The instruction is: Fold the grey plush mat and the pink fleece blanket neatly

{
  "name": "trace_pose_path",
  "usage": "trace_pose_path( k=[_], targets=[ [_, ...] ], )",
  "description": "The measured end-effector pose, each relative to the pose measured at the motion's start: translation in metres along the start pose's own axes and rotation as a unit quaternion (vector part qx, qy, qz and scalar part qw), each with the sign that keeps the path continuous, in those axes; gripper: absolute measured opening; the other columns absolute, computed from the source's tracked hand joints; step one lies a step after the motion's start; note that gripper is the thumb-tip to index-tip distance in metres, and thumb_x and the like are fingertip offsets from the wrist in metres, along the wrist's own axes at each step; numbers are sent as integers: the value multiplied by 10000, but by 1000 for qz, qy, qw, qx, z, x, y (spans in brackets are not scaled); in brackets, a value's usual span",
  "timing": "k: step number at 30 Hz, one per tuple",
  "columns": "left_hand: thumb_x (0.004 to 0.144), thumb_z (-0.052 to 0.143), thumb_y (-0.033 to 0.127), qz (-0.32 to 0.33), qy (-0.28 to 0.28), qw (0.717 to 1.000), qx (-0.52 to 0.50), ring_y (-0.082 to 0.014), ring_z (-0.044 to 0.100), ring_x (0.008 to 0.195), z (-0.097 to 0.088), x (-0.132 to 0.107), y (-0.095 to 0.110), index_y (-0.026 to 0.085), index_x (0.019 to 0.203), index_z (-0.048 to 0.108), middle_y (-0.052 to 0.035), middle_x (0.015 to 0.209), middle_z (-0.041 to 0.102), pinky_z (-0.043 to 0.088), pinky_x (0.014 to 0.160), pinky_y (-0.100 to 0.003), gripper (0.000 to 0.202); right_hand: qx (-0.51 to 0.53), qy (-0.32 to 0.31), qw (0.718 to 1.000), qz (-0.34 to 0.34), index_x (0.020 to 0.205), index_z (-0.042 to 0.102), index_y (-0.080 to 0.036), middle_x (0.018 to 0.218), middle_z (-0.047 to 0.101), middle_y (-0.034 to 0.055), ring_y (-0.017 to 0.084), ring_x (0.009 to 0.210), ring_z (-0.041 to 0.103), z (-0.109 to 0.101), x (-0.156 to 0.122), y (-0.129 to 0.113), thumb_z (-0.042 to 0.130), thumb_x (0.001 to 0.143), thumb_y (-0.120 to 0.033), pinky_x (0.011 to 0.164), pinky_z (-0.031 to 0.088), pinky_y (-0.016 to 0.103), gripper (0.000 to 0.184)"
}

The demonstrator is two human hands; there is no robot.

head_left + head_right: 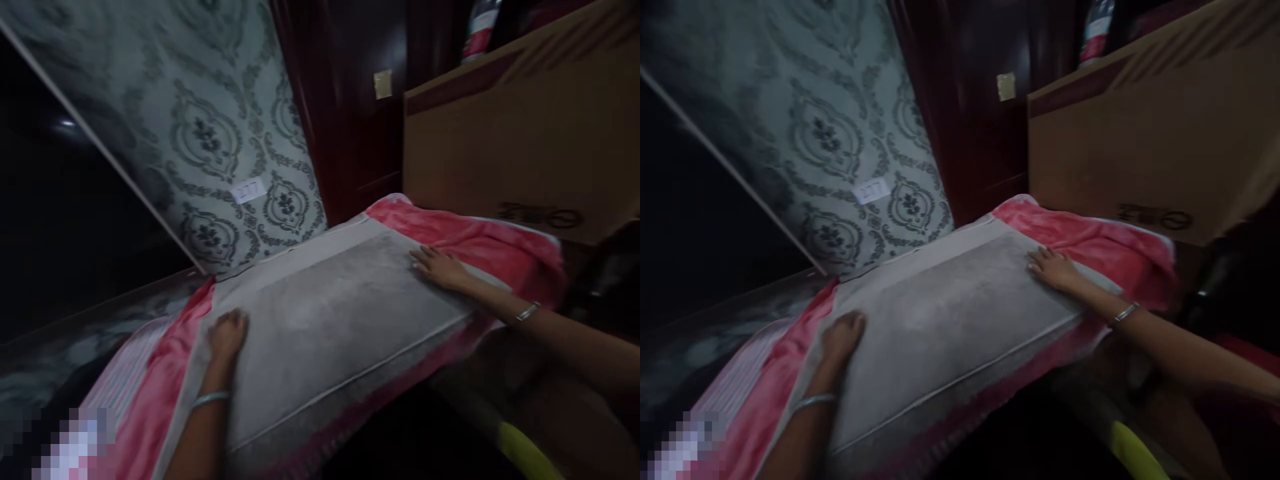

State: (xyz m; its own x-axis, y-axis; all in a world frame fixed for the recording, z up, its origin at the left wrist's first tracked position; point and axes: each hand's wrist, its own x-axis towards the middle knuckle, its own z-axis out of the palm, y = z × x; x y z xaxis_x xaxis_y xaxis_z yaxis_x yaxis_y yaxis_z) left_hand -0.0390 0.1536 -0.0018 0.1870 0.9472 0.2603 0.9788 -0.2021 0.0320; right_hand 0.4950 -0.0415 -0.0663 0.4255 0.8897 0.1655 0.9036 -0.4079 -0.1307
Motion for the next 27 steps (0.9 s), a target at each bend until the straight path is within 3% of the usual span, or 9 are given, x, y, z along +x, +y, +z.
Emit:
trace_pose_path(
  k=[3,7,9,11,14,20,23,27],
  targets=[
    [995,365,417,121,-52,991,-32,-284,375,1469,0,-13,55,187,1471,490,-139,1572,443,289,1192,-524,543,34,-11,992,-121,1566,386,-253,1633,311,119,359,1493,279,3,20,-91,234,986,-505,1133,307,657,651],
    [996,335,504,196,-128,970,-64,-295,254,1530,14,-24,112,179,1553,368,-148,1644,298,217,1231,-530,645,61,-10,971,-231,1579,359,-270,1646,273,108,356,1501,262,18,27,-202,233,984,-541,1130,309,660,666],
    [980,354,545,182,-130,973,-64,-293,264,1527,26,-28,123,215,1546,385,-125,1639,323,207,1234,-547,655,52,-10,968,-245,1557,399,-288,1635,308,99,361,1493,280,32,21,-229,249,979,-554,1126,292,682,654],
    [963,341,606,183,-111,974,-70,-293,234,1537,37,-28,120,258,1555,362,-95,1655,296,178,1241,-558,688,40,-6,970,-239,1548,414,-298,1627,333,86,364,1484,301,47,15,-236,264,977,-549,1128,275,692,642],
    [946,268,673,152,-118,979,-63,-303,193,1547,47,-14,90,299,1566,332,-59,1673,258,162,1239,-576,727,41,-5,970,-239,1559,395,-316,1629,333,59,354,1484,306,67,15,-228,255,973,-575,1146,268,672,655],
    [961,227,629,4,-158,987,-42,-298,136,1559,43,28,-23,303,1580,290,-29,1686,217,112,1238,-597,703,52,15,967,-248,1553,406,-325,1612,371,60,359,1483,308,78,22,-220,213,943,-636,1138,294,667,711],
    [968,218,612,-37,-156,986,-42,-293,130,1561,42,32,-69,280,1585,276,-46,1688,205,122,1240,-582,703,53,2,968,-245,1557,400,-320,1617,361,63,347,1491,295,81,21,-218,172,928,-638,1144,291,661,741],
    [977,217,595,-85,-159,983,-40,-274,191,1549,40,23,-103,258,1583,280,-67,1679,229,137,1247,-543,696,56,37,969,-239,1537,430,-350,1594,399,77,339,1465,345,94,23,-211,158,885,-664,1130,325,638,773]
  ],
)
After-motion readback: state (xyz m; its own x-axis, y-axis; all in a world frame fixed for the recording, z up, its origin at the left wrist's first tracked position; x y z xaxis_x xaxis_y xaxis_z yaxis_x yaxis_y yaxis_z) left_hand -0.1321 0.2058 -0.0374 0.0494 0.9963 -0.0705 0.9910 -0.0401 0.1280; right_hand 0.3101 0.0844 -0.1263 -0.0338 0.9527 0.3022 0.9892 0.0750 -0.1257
